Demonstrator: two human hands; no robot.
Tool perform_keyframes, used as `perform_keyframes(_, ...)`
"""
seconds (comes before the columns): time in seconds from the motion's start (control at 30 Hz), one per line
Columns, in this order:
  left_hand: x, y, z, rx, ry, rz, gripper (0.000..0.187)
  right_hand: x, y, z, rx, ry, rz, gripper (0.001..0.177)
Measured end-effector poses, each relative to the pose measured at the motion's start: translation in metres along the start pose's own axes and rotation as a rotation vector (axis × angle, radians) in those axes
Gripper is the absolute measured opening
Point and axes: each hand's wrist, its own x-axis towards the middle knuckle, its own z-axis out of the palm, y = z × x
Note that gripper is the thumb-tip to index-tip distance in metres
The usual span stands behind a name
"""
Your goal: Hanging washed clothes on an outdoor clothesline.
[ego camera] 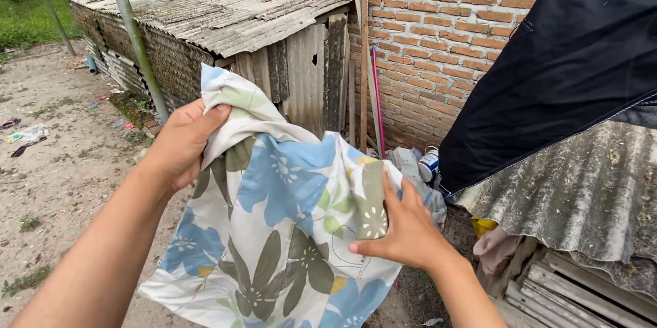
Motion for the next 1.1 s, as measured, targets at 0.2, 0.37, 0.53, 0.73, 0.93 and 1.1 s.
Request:
perform_keyframes(0.2,0.078,0.016,-0.005,0.138,0.013,0.041,0.025,0.049,0.064,-0.019,-0.219,0.004,0.276,0.034)
perform_keyframes(0.37,0.15,0.005,-0.058,1.091,0.313,0.24,0.025,0.105,0.067,-0.122,-0.328,0.27,0.431,0.036)
perform_keyframes(0.53,0.223,-0.012,-0.038,1.326,0.516,0.213,0.037,0.159,0.063,-0.171,-0.01,0.544,0.479,0.043)
perform_keyframes(0.73,0.313,-0.021,0.008,0.58,0.436,0.24,0.038,0.229,0.052,-0.185,0.889,0.659,0.715,0.04)
perform_keyframes(0.93,0.443,-0.024,-0.008,0.097,0.007,-0.197,0.065,0.289,0.062,-0.174,0.61,0.859,0.442,0.042)
perform_keyframes(1.1,0.448,-0.004,0.008,0.255,-0.162,-0.163,0.055,0.306,0.075,-0.154,-0.274,1.083,0.216,0.047)
